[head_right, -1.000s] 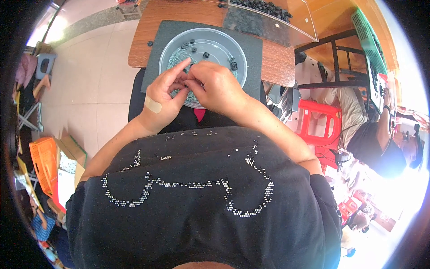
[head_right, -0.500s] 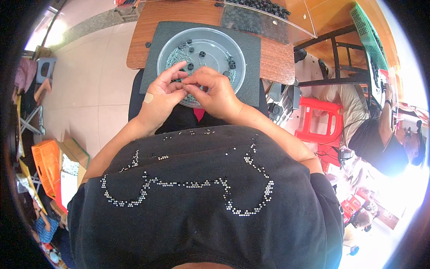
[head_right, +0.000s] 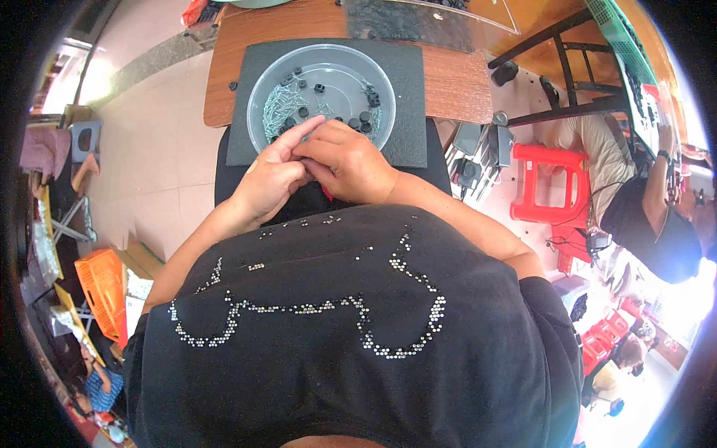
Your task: The person assembles small plastic parts by hand, inserting metal pins into them.
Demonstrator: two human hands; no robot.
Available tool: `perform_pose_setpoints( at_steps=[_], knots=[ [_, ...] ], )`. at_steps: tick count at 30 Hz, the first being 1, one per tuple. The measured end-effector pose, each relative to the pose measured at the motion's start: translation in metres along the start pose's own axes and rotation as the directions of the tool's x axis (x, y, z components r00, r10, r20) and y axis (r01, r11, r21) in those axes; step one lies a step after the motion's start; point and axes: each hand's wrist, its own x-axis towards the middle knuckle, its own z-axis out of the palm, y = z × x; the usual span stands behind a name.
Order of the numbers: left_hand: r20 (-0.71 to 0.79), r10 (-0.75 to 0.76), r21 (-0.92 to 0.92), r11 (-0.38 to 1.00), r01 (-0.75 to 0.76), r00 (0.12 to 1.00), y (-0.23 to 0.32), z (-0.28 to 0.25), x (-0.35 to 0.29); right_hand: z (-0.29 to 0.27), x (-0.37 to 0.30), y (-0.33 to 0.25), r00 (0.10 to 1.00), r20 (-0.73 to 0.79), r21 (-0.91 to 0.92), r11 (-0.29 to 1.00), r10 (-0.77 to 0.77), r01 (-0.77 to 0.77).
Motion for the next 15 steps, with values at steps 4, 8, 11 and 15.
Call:
perform_pose_setpoints(
  at_steps=[4, 8, 11, 15],
  knots=[
    [-0.037, 0.174, 0.198, 0.966, -0.164, 0.984, 0.000, -0.006, 0.026, -0.016, 0.008, 0.001, 0.961, -0.149, 0.155, 0.966, 0.231, -0.208],
    [-0.069, 0.455, 0.896, 0.420, -0.145, 0.888, 0.022, -0.024, 0.073, -0.036, 0.010, 0.021, 0.917, -0.257, 0.196, 0.945, 0.306, -0.261],
    [0.299, 0.663, 0.950, -0.144, -0.275, 0.686, 0.014, -0.032, 0.105, -0.034, 0.008, 0.030, 0.833, -0.307, 0.507, 0.819, 0.461, -0.267],
    [0.147, 0.512, 0.988, -0.040, -0.147, 0.846, -0.004, -0.049, 0.125, -0.037, 0.010, 0.027, 0.845, -0.276, 0.525, 0.808, 0.458, -0.267]
  ],
)
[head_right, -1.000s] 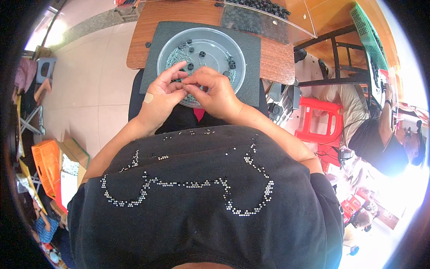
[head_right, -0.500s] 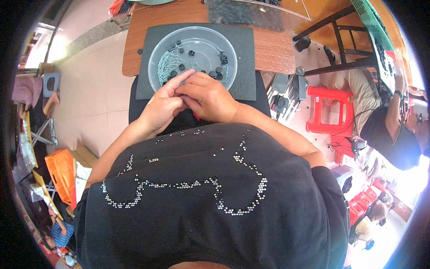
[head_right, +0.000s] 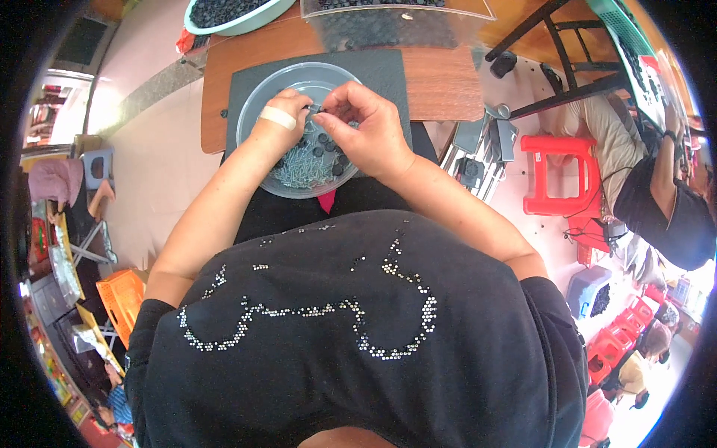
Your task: The person assembles small plastic parts by hand, inserting metal pins into them.
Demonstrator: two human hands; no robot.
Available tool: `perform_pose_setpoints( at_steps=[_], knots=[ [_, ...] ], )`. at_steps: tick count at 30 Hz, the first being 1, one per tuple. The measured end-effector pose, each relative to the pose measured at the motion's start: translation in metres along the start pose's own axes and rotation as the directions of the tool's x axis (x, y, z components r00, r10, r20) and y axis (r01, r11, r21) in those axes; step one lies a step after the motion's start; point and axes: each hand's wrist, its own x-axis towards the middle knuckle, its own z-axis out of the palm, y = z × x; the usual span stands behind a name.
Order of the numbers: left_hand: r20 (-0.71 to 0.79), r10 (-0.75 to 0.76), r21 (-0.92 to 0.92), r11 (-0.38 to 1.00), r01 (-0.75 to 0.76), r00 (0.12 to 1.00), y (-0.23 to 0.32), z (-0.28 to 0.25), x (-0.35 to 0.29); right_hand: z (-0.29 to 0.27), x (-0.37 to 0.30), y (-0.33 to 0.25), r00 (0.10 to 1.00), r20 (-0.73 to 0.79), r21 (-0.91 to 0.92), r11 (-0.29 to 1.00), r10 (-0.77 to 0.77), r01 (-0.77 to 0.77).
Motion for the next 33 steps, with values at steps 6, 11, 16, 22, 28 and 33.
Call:
perform_pose_setpoints(
  at_steps=[6, 11, 16, 22, 28, 33],
  knots=[
    [0.256, -0.447, -0.687, 0.540, 0.486, 0.857, 0.028, -0.029, -0.012, -0.003, 0.001, -0.013, 0.988, 0.012, -0.171, 0.973, -0.156, 0.156],
    [0.351, -0.375, -0.930, -0.038, 0.364, 0.858, 0.064, -0.068, -0.030, -0.001, -0.001, -0.022, 0.962, 0.064, -0.221, 0.936, -0.267, 0.274],
    [0.343, -0.368, -0.939, -0.160, 0.305, 0.864, 0.079, -0.083, -0.039, 0.004, -0.003, -0.027, 0.942, 0.038, -0.222, 0.916, -0.334, 0.334],
    [0.319, -0.352, -0.947, -0.139, 0.288, 0.880, 0.090, -0.092, -0.045, 0.005, -0.006, -0.033, 0.927, 0.051, -0.288, 0.884, -0.371, 0.369],
    [0.304, -0.354, -0.953, -0.126, 0.277, 0.884, 0.093, -0.093, -0.046, 0.005, -0.006, -0.031, 0.892, 0.066, -0.384, 0.814, -0.447, 0.436],
    [0.314, -0.379, -0.949, -0.088, 0.304, 0.871, 0.095, -0.093, -0.047, 0.006, -0.007, -0.032, 0.870, 0.072, -0.439, 0.768, -0.488, 0.467]
  ],
)
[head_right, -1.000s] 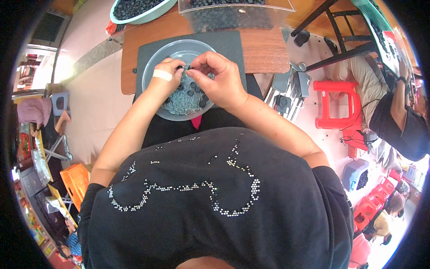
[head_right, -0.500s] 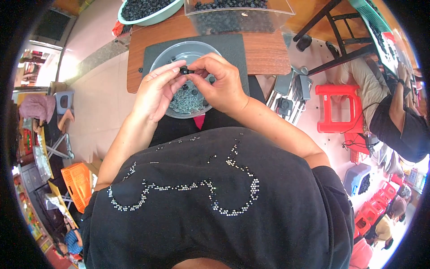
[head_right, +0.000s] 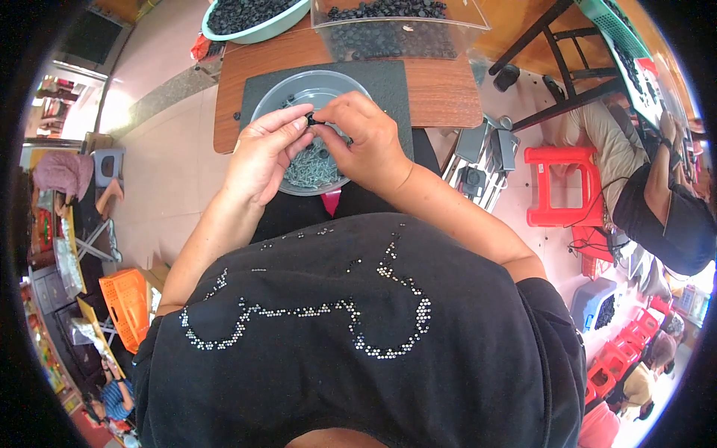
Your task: The person assembles small plastic parts by hand, inserting metal pins into them.
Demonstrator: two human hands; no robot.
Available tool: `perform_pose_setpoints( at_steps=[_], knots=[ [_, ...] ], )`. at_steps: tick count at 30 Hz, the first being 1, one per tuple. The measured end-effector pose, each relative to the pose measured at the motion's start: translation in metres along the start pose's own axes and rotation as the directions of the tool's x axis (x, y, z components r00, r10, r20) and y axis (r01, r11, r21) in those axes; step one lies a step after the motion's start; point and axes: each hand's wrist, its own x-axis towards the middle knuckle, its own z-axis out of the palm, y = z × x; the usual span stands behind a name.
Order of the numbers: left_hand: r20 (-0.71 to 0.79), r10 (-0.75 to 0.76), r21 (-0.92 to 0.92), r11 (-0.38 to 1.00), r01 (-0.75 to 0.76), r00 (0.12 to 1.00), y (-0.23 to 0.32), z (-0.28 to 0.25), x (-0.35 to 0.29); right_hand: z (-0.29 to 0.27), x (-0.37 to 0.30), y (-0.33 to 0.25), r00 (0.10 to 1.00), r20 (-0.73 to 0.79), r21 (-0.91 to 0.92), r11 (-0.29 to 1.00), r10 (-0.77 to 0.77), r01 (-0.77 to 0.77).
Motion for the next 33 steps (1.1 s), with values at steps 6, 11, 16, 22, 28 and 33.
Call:
perform_pose_setpoints(
  at_steps=[6, 11, 16, 22, 28, 33],
  knots=[
    [0.031, 0.004, -0.076, 0.997, -0.001, 1.000, -0.004, -0.003, 0.001, -0.001, 0.001, -0.002, 1.000, -0.019, 0.009, 1.000, -0.006, 0.006],
    [0.022, -0.004, -0.108, 0.994, 0.006, 1.000, -0.004, -0.003, 0.001, -0.001, 0.001, -0.001, 0.999, -0.030, -0.005, 1.000, -0.024, 0.024],
    [0.026, 0.019, -0.120, 0.993, -0.015, 0.999, -0.005, -0.003, 0.000, -0.002, 0.001, -0.003, 0.999, -0.028, -0.012, 1.000, -0.029, 0.029],
    [0.094, -0.016, -0.212, 0.977, 0.035, 0.995, -0.008, -0.006, 0.002, -0.003, 0.002, -0.003, 0.997, -0.047, -0.003, 0.998, -0.067, 0.067],
    [0.151, -0.003, -0.291, 0.956, 0.047, 0.989, -0.010, -0.009, 0.002, -0.005, 0.001, -0.006, 0.993, -0.067, -0.026, 0.995, -0.099, 0.098],
    [0.110, -0.002, -0.290, 0.957, 0.034, 0.994, -0.008, -0.005, 0.001, -0.004, 0.001, -0.005, 0.996, -0.065, -0.009, 0.998, -0.068, 0.068]
  ],
)
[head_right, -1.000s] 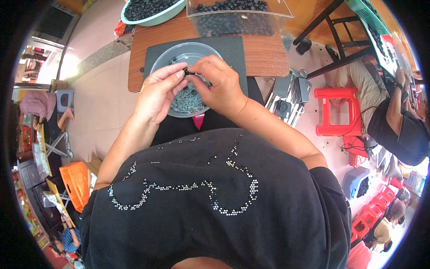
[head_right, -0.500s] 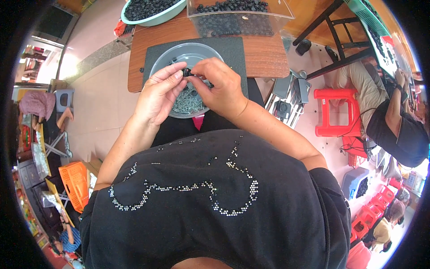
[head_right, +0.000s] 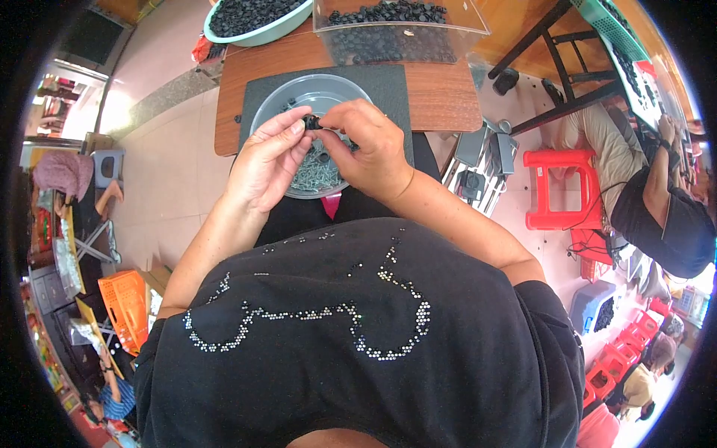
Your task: The person assembles small plastic parts by hand, inserting metal pins into them.
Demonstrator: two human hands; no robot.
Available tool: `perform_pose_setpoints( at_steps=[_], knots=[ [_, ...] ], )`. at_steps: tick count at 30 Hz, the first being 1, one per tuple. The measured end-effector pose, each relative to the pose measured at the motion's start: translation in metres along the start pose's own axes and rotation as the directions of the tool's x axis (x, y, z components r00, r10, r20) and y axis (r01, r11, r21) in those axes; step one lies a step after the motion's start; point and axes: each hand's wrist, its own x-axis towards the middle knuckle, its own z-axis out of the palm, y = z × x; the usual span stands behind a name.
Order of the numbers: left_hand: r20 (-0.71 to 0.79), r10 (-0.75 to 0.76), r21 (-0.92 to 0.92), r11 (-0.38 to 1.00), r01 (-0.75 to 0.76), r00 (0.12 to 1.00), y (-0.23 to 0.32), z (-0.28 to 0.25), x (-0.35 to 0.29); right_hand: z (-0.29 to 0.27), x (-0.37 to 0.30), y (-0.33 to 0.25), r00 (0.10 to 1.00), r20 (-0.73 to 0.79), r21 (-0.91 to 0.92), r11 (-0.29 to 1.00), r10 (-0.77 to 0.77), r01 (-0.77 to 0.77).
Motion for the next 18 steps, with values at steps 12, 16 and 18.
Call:
perform_pose_setpoints(
  at_steps=[12, 16, 18],
  knots=[
    [0.010, 0.053, 0.057, 0.997, -0.053, 0.999, -0.0002, -0.0012, 0.0002, 0.0012, 0.0021, -0.0020, 0.998, 0.008, -0.002, 0.998, -0.060, 0.060],
    [0.032, 0.068, 0.079, 0.994, -0.070, 0.997, -0.0001, 0.0005, -0.0010, 0.0010, 0.0035, -0.0029, 0.997, 0.008, 0.009, 0.997, -0.078, 0.078],
    [0.027, 0.072, 0.098, 0.992, -0.074, 0.997, -0.0001, 0.0018, -0.0018, 0.0001, 0.0040, -0.0033, 0.996, 0.005, 0.009, 0.996, -0.091, 0.091]
  ],
)
